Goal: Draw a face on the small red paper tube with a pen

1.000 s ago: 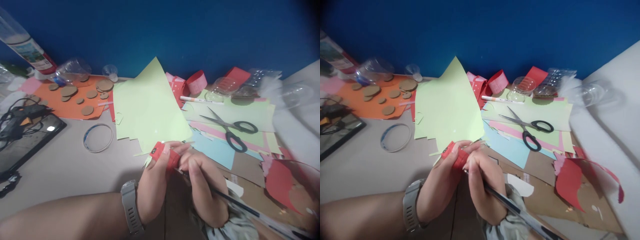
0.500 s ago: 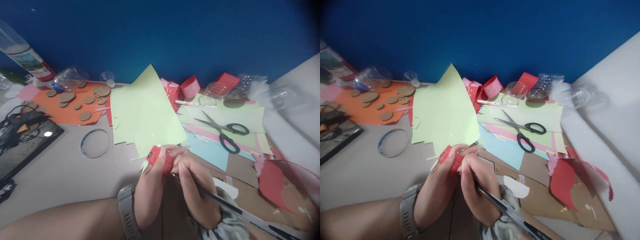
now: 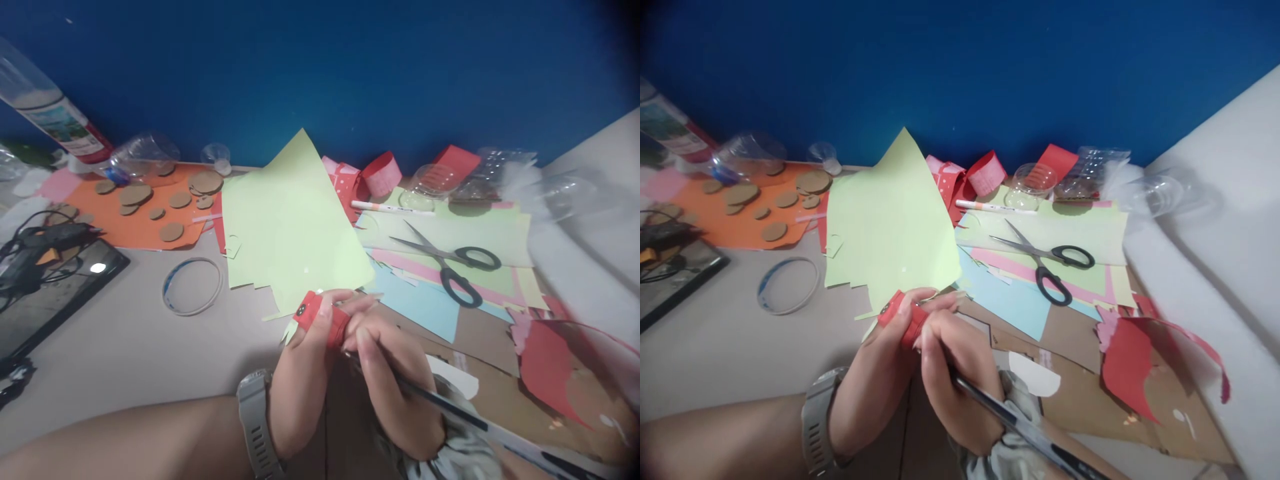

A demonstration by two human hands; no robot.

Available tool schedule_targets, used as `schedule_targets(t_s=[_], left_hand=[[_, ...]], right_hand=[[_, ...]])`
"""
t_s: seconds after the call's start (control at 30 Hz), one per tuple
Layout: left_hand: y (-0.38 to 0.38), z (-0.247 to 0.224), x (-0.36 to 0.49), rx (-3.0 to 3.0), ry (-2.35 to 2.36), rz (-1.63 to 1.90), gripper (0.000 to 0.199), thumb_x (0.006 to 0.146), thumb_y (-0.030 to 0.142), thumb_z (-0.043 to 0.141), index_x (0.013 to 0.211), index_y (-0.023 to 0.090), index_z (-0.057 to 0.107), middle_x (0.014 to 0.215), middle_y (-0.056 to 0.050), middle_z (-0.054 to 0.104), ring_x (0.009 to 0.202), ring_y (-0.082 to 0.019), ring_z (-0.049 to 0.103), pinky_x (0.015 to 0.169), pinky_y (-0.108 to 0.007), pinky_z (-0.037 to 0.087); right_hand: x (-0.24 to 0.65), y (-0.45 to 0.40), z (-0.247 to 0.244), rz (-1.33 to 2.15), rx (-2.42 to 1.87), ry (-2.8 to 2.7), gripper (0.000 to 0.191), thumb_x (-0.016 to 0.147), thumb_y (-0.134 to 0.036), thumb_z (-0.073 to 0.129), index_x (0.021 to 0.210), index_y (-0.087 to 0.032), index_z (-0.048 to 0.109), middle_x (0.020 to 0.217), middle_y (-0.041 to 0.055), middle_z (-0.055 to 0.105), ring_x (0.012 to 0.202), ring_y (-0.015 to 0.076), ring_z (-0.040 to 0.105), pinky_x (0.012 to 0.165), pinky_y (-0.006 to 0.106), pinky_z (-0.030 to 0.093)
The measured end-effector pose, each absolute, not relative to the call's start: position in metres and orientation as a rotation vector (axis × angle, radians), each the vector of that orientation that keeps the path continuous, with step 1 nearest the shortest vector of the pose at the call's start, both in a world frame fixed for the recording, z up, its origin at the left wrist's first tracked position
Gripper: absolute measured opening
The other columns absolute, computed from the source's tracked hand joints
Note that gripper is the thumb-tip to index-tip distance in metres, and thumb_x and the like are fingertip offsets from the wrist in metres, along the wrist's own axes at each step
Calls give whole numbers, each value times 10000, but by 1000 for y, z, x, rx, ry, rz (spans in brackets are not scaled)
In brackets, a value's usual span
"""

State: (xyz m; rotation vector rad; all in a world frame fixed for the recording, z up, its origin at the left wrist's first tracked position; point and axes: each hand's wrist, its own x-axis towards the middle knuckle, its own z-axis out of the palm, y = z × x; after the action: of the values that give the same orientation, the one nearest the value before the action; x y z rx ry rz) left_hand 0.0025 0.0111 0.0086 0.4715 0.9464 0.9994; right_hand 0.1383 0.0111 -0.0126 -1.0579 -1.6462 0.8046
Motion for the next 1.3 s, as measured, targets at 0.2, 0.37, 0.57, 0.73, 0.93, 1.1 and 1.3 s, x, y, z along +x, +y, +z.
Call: schedule_targets(t_s=[0.2, 0.37, 0.57, 0.73, 0.93, 1.1, 1.3], left_hand=[[12, 10, 3, 500, 980, 989, 423, 1283, 490, 526, 1240, 285, 893, 1486, -60, 918, 1527, -334, 744, 1468, -539, 403], [11, 9, 2, 464, 973, 980, 415, 1274, 542, 554, 1264, 297, 890, 1482, -60, 930, 1558, -346, 745, 1482, -561, 393], [9, 8, 2, 497, 983, 985, 417, 1279, 514, 536, 1255, 291, 887, 1499, -63, 910, 1522, -344, 742, 1470, -556, 393], [11, 8, 1, 491, 983, 985, 409, 1283, 528, 536, 1282, 304, 879, 1491, -55, 919, 1572, -333, 723, 1484, -553, 383], [11, 10, 1, 500, 970, 979, 410, 1287, 508, 523, 1271, 289, 869, 1481, -59, 922, 1549, -330, 735, 1474, -552, 396], [10, 9, 1, 501, 963, 993, 405, 1283, 522, 537, 1271, 279, 861, 1483, -64, 930, 1567, -338, 732, 1479, -561, 388], [10, 6, 1, 541, 955, 989, 441, 1288, 531, 504, 1261, 292, 873, 1498, -64, 910, 1571, -351, 713, 1484, -577, 362]], right_hand=[[140, 10, -9, 825, -1137, -1645, 472, 1315, -368, 506, 860, -285, 601, 679, -24, 599, 558, 194, 569, 532, 354, 433], [141, 10, -8, 832, -1057, -1702, 445, 1301, -307, 509, 864, -281, 584, 687, -34, 600, 552, 178, 553, 538, 331, 438], [139, 11, -7, 802, -1109, -1639, 424, 1285, -297, 573, 861, -278, 593, 681, -37, 612, 555, 174, 559, 525, 332, 414], [142, 11, -4, 822, -1038, -1748, 360, 1216, -182, 573, 874, -288, 542, 679, -36, 581, 537, 176, 537, 526, 335, 426], [141, 11, -7, 815, -1074, -1697, 321, 1197, -156, 592, 904, -287, 594, 701, -35, 627, 544, 177, 555, 514, 335, 429], [141, 8, -10, 833, -1039, -1699, 328, 1169, -140, 621, 885, -294, 566, 703, -36, 615, 582, 196, 596, 569, 344, 485], [143, 9, -9, 798, -1041, -1722, 317, 1168, -114, 592, 903, -288, 586, 706, -41, 628, 560, 172, 571, 533, 319, 452]])
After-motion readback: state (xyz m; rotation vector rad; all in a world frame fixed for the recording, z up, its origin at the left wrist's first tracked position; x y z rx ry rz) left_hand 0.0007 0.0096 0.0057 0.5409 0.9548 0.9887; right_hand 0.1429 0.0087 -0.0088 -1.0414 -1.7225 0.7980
